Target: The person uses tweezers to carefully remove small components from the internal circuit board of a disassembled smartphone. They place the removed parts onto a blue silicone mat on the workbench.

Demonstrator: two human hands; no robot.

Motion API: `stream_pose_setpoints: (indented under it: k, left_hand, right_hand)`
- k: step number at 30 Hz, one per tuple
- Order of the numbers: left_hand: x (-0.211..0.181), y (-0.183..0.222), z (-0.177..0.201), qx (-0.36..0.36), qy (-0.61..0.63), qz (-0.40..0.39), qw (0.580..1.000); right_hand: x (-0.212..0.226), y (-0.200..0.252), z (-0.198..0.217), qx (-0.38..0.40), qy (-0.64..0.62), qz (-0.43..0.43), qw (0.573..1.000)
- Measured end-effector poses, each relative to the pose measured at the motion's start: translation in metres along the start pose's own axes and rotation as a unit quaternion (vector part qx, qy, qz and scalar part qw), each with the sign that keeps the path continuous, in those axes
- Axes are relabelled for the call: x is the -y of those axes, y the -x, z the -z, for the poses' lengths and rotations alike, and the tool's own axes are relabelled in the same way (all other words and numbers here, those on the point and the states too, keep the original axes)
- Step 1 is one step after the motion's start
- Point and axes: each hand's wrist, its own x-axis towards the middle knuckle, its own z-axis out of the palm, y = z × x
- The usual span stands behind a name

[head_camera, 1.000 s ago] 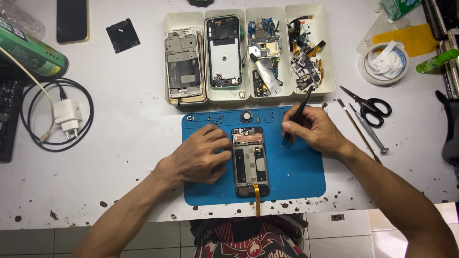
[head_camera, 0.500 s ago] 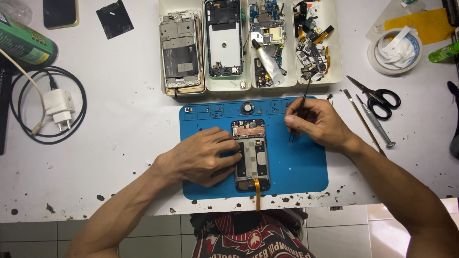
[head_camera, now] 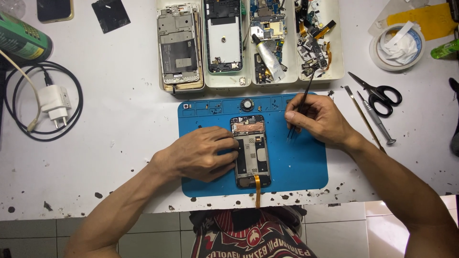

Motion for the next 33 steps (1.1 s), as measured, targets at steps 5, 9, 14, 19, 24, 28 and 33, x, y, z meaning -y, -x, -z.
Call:
stream_pose_setpoints:
  k: [5,9,14,19,24,28,33]
  left_hand:
    - [0.000,0.002,-0.002,-0.005,-0.012,0.003,1.000]
    - [0.000,0.004,-0.003,-0.008,-0.016,0.005,1.000]
    - [0.003,0.007,-0.006,-0.019,-0.028,0.012,0.999]
    - [0.009,0.011,-0.002,-0.022,-0.034,0.024,0.999]
    - [0.028,0.026,-0.005,-0.114,-0.125,0.029,0.985]
    - [0.027,0.026,-0.013,-0.126,-0.141,0.031,0.982]
    - [0.019,0.019,-0.014,-0.129,-0.112,0.002,0.985]
  right_hand:
    - [0.001,0.001,-0.001,-0.005,-0.004,-0.005,1.000]
    - [0.002,0.001,-0.002,-0.007,0.002,-0.008,1.000]
    - [0.003,0.001,-0.003,-0.012,-0.008,-0.008,1.000]
    - [0.003,0.002,-0.004,-0.018,-0.010,-0.011,1.000]
    - [0.001,0.001,-0.004,-0.017,-0.027,-0.019,0.999]
    - [0.002,0.000,-0.004,-0.024,-0.042,-0.016,0.999]
    - [-0.002,0.000,-0.004,-0.041,-0.066,-0.029,0.997]
